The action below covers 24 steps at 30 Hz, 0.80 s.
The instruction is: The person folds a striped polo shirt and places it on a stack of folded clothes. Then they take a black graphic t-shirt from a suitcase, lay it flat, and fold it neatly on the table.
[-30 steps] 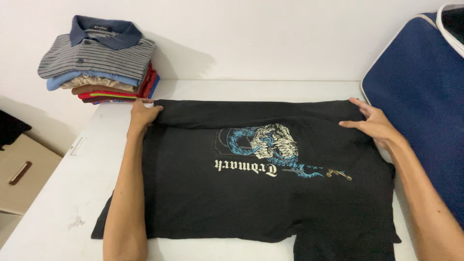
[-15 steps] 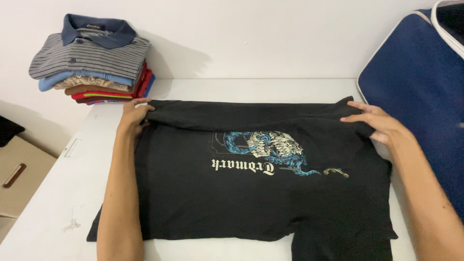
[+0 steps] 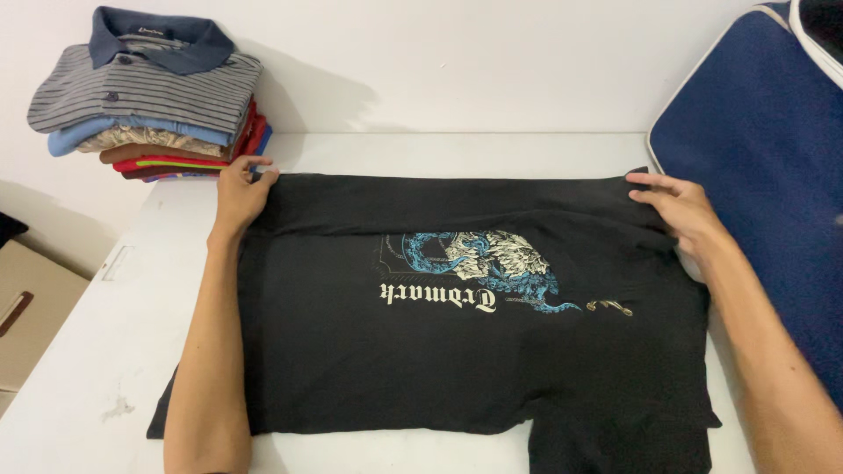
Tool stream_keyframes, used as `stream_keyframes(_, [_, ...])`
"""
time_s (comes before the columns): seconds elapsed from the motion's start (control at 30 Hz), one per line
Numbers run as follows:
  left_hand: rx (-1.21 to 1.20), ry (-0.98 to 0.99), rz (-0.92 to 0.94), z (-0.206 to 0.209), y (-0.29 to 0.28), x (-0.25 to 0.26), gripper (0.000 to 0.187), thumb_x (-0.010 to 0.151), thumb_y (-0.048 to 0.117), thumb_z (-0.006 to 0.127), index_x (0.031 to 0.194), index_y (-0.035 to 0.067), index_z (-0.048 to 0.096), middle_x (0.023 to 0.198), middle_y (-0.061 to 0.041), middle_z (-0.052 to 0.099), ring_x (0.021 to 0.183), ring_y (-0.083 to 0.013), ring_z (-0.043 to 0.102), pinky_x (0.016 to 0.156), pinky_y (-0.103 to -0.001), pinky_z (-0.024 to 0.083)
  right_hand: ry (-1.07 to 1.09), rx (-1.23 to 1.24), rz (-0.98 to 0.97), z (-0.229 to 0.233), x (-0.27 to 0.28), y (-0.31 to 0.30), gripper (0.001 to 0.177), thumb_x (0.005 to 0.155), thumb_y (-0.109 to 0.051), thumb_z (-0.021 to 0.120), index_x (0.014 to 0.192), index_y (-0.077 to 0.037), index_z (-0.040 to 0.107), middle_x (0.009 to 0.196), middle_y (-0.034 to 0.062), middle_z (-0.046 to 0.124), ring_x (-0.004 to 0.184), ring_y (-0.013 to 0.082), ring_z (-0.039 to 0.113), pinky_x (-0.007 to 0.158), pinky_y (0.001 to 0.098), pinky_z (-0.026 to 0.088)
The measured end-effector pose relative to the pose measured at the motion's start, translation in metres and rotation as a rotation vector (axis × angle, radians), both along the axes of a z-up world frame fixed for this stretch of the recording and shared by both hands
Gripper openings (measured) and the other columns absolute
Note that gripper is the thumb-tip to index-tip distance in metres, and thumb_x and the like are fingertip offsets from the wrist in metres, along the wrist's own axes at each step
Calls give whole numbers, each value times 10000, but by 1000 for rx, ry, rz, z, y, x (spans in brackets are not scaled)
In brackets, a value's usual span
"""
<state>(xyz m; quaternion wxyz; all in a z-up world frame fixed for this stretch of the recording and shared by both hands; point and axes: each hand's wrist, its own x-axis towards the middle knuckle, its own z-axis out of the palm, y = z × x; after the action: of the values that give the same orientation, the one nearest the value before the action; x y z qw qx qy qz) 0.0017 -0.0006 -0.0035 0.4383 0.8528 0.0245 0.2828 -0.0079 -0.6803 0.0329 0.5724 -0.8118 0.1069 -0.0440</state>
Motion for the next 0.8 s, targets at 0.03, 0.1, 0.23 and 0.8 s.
stream_keyframes(0.03, [14, -48, -16, -2, -1, 2, 259, 943, 205, 732, 1118, 14, 741, 790, -56, 673, 706, -115, 579, 664, -288, 466, 65, -1, 1, 1, 1, 0, 381, 911, -39, 688, 1285, -104, 727, 1142, 108, 725, 954, 157, 668, 818, 291, 542])
stream_keyframes(0.1, [22, -71, -20, -4, 0, 5, 210, 982, 175, 683, 1114, 25, 748, 764, -42, 644, 689, -108, 546, 642, -285, 441, -25, 28, 59, -1, 5, -3, 412, 907, -5, 671, 1309, -90, 706, 1212, 108, 705, 1016, 149, 658, 867, 265, 538])
stream_keyframes(0.23, [-20, -90, -36, -7, 1, 6, 180, 1040, 134, 609, 1108, 32, 741, 741, -52, 612, 678, -115, 506, 618, -299, 408, -264, 72, 105, -13, 16, -16, 468, 919, 27, 650, 1377, -70, 665, 1404, 97, 625, 1266, 113, 591, 1038, 210, 471])
stream_keyframes(0.8, [11, 229, -178, 16, -4, -16, 382, 871, 118, 734, 1250, 71, 729, 1170, -117, 731, 1029, -159, 650, 937, -303, 483, 114, 121, 181, 23, -5, 12, 949, 766, -103, 790, 1603, -74, 344, 1625, 241, 304, 1520, 298, 339, 1185, 356, 340])
